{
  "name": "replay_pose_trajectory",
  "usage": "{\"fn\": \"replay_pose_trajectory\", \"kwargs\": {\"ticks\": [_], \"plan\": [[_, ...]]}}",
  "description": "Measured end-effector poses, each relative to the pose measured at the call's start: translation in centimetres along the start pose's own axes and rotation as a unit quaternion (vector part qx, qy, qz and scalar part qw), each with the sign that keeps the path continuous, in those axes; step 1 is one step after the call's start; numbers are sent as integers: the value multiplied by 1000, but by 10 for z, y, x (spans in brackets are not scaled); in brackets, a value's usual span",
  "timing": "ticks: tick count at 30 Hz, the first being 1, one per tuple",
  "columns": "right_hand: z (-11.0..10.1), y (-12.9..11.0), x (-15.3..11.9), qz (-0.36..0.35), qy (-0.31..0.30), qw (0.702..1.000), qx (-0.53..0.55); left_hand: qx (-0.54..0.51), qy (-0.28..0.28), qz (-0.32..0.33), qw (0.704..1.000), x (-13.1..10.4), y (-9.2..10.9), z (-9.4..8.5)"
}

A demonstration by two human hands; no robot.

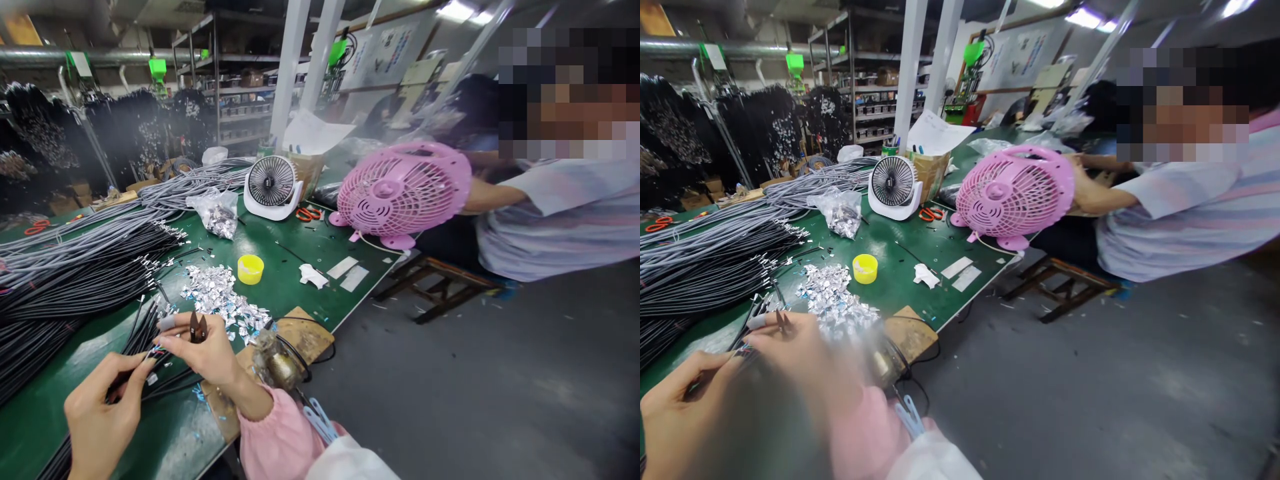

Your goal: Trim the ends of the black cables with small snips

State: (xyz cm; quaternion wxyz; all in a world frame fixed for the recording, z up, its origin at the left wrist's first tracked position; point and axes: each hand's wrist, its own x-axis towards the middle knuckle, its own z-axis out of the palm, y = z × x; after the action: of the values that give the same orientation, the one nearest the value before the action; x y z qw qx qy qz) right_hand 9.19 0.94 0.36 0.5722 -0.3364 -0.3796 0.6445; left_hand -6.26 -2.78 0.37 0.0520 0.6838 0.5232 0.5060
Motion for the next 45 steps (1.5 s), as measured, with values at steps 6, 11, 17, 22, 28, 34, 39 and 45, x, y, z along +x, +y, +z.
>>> {"fn": "replay_pose_trajectory", "kwargs": {"ticks": [6,11,17,22,28,34,39,45], "plan": [[-1,2,-1,-64,-4,995,-80,9,5,-43,999,-1,9,2],[-2,-4,2,50,-33,997,-41,3,-5,-87,996,-2,2,1],[5,5,-3,-85,12,991,-104,-4,-1,-86,996,-1,-4,-1],[2,12,-8,-387,61,898,-202,5,10,-66,998,0,-1,-2],[-5,18,-7,-441,38,865,-238,14,13,-55,998,1,5,-4],[-2,23,-3,-422,65,871,-243,12,11,-29,999,2,5,-4],[-6,19,-1,-251,26,939,-233,8,-13,3,1000,8,4,-7],[-15,10,4,41,-110,991,-61,-1,-72,42,996,20,4,-8]]}}
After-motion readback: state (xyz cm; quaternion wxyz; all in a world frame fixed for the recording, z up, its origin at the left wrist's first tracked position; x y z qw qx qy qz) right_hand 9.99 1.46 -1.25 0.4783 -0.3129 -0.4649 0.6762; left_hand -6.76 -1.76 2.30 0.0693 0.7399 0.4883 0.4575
